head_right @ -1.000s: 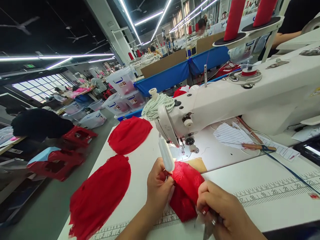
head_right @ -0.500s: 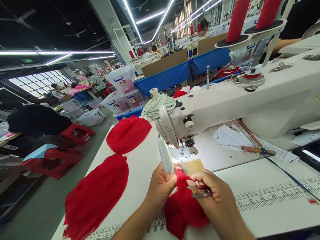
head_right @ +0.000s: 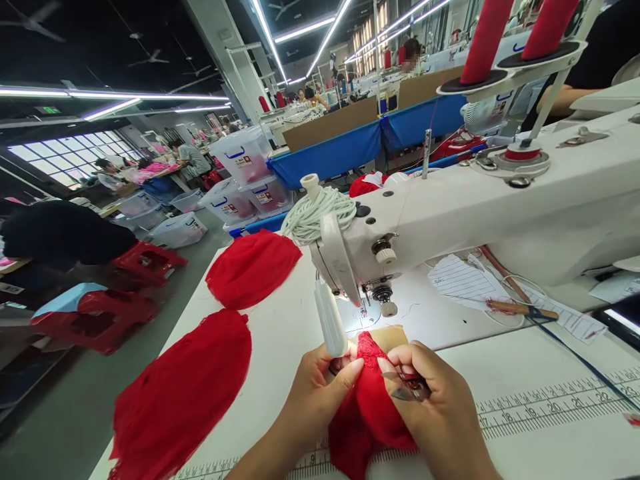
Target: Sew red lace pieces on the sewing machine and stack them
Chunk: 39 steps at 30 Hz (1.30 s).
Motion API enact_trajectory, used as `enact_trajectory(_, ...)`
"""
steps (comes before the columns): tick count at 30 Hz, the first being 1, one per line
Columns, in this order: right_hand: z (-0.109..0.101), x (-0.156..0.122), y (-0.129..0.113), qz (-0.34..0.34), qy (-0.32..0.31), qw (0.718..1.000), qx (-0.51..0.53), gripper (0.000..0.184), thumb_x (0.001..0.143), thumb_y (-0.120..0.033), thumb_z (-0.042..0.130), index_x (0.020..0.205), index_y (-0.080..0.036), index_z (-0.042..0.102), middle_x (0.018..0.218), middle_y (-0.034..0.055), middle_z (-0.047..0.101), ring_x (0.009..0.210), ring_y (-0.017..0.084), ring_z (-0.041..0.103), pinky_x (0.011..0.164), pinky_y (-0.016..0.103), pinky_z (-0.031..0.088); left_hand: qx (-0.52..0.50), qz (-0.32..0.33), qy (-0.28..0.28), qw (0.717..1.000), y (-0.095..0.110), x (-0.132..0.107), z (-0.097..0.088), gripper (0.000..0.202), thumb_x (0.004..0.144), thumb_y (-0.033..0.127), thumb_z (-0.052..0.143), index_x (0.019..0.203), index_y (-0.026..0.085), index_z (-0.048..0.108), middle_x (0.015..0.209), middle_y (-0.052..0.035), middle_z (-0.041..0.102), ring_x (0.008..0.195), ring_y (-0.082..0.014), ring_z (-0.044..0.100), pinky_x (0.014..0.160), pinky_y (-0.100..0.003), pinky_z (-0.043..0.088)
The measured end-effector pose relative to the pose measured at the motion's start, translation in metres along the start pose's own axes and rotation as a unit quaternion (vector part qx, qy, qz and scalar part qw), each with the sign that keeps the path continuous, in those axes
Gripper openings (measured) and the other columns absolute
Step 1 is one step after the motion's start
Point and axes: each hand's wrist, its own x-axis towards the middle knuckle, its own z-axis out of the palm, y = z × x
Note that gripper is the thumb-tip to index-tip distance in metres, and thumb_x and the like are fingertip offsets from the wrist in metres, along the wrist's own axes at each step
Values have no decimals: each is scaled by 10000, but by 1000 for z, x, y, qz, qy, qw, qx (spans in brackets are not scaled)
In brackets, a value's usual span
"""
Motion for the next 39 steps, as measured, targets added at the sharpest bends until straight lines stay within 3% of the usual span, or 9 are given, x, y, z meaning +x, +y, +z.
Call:
enact_trajectory(7,-2,0,5,-14,-19,1000,15,263,845,-443,513,691,-237,570,598,-33,524,543,127,446,487,211,385,-38,-17,-28,999,-3,1,-3,333,828,458,543,664,181,456,648,30,386,630,-115,332,598,-260,306)
enact_trajectory(13,1,0,6,-16,-13,1000,15,268,835,-430,535,658,-230,559,548,-39,464,501,116,396,436,204,362,-84,-16,-49,995,-5,0,-2,340,817,486,569,700,174,502,672,15,440,641,-120,379,602,-256,344)
enact_trajectory(17,3,-3,6,-8,40,999,15,159,810,-397,569,787,-248,619,583,-48,479,495,115,448,447,197,407,-74,-7,-24,997,-6,-1,0,319,762,463,644,686,163,565,691,-7,494,659,-134,418,611,-258,381)
enact_trajectory(20,1,-5,9,-111,59,992,23,145,811,-307,592,935,-281,662,666,-34,516,516,117,498,481,213,437,-102,-16,-29,994,-3,-1,0,327,777,466,620,658,164,575,686,-9,502,666,-139,428,625,-261,387)
enact_trajectory(23,-4,-3,11,-238,5,971,21,198,860,-255,560,1006,-291,690,671,-12,539,517,122,521,444,219,425,-123,-36,-41,991,0,-3,0,337,761,474,634,644,166,564,644,8,479,638,-128,408,605,-252,363)
enact_trajectory(26,-5,0,10,-267,-12,964,5,234,869,-250,559,1060,-293,686,682,-10,556,527,123,550,433,211,442,-116,-38,-46,991,0,-4,-1,341,752,486,639,658,163,581,629,9,478,632,-131,414,592,-250,351)
enact_trajectory(31,0,2,3,-252,-10,967,-34,130,864,-266,543,870,-262,673,656,-20,545,530,123,543,465,214,453,-75,-22,-36,996,-1,-5,-1,320,782,464,611,687,159,596,653,3,499,619,-121,389,566,-241,326)
enact_trajectory(35,4,1,-3,-137,6,988,-70,256,873,-346,490,644,-242,541,597,-40,514,499,112,494,459,212,404,-102,-21,-36,994,-6,-6,-1,303,793,451,604,696,165,573,650,11,474,628,-120,377,584,-244,334)
enact_trajectory(39,4,-2,-6,-52,43,997,-47,266,857,-431,512,664,-248,529,585,-49,498,494,117,450,455,221,366,-126,-31,-42,991,-9,-5,-1,294,801,439,605,698,169,550,667,12,460,650,-123,382,610,-252,350)
